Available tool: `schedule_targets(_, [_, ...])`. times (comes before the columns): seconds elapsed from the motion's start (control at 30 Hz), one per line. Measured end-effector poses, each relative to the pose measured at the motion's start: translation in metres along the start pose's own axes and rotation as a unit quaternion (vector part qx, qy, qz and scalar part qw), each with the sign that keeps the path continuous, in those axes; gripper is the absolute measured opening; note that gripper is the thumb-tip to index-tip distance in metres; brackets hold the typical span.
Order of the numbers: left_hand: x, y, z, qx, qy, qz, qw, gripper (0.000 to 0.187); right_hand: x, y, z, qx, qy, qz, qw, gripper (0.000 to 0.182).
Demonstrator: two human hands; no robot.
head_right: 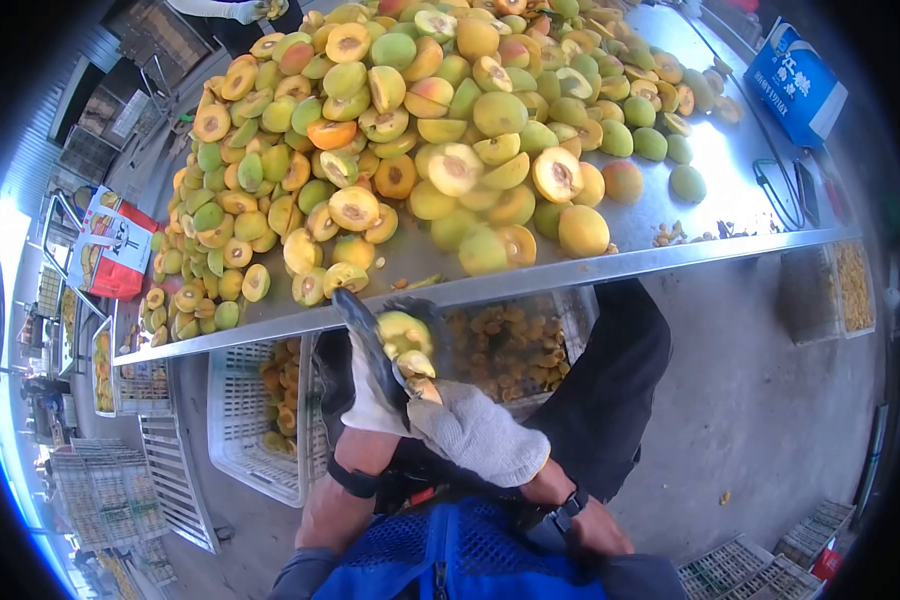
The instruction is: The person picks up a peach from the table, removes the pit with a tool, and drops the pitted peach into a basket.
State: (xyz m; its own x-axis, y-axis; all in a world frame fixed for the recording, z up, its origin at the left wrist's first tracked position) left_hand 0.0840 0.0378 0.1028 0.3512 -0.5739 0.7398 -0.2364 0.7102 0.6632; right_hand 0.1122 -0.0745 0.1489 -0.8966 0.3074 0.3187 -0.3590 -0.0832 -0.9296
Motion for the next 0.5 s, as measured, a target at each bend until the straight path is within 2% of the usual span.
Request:
schedule_targets(0.1, [0.020, 0.021, 0.002, 0.067, -0.070, 0.000, 0.995, 0.044, -0.001, 0.013, 0.006, 0.108, -0.066, -0.131, 0.983, 0.032])
schedule_targets(0.13, [0.024, 0.031, 0.006, 0.121, -0.001, -0.137, 0.983, 0.039, -0.003, 0.009, 0.008, 0.082, -0.056, -0.141, 0.985, 0.031])
schedule_targets(0.17, [0.028, 0.042, 0.013, 0.172, 0.076, -0.270, 0.944, 0.035, -0.003, 0.006, 0.013, 0.062, -0.050, -0.152, 0.985, 0.031])
schedule_targets(0.2, [0.015, 0.046, 0.019, 0.157, 0.101, -0.334, 0.924, 0.038, -0.006, 0.005, 0.018, 0.044, -0.044, -0.164, 0.984, 0.031])
schedule_targets(0.23, [0.004, 0.050, 0.025, 0.139, 0.124, -0.397, 0.899, 0.041, -0.015, 0.028, 0.022, 0.198, -0.114, -0.274, 0.934, 0.032])
schedule_targets(0.3, [-0.012, 0.060, 0.033, 0.117, 0.162, -0.478, 0.855, 0.046, -0.027, 0.032, 0.014, 0.193, 0.061, -0.223, 0.953, 0.050])
schedule_targets(0.33, [-0.021, 0.063, 0.041, 0.139, 0.195, -0.439, 0.866, 0.048, -0.037, 0.060, 0.000, 0.145, 0.040, -0.235, 0.960, 0.050])
schedule_targets(0.37, [-0.031, 0.069, 0.051, 0.157, 0.227, -0.414, 0.867, 0.050, -0.065, 0.097, -0.017, -0.033, 0.137, 0.085, 0.986, 0.044])
schedule_targets(0.4, [-0.042, 0.077, 0.062, 0.174, 0.259, -0.411, 0.857, 0.053, -0.065, 0.097, -0.010, 0.090, 0.149, -0.024, 0.984, 0.041])
schedule_targets(0.43, [-0.058, 0.094, 0.074, 0.159, 0.293, -0.470, 0.817, 0.054, -0.058, 0.099, 0.002, 0.218, 0.155, -0.134, 0.954, 0.039])
schedule_targets(0.47, [-0.074, 0.110, 0.087, 0.139, 0.326, -0.526, 0.773, 0.055, -0.055, 0.103, 0.002, 0.222, 0.157, -0.164, 0.948, 0.037])
schedule_targets(0.5, [-0.060, 0.137, 0.100, 0.138, 0.364, -0.659, 0.643, 0.053, -0.055, 0.101, 0.000, 0.215, 0.167, -0.154, 0.950, 0.038])
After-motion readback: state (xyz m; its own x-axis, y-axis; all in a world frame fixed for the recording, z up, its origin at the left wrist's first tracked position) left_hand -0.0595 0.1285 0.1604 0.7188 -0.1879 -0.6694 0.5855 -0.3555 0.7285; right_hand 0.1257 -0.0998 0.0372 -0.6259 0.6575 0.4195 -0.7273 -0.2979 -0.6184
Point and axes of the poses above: each hand's wrist, its own z-axis away from the middle knuckle, its own x-axis out of the palm, y = z × x, the point moved 7 cm from there along -z, towards the middle knuckle, and after that the axes turned 14 degrees about -z, right-handed, at the moved point
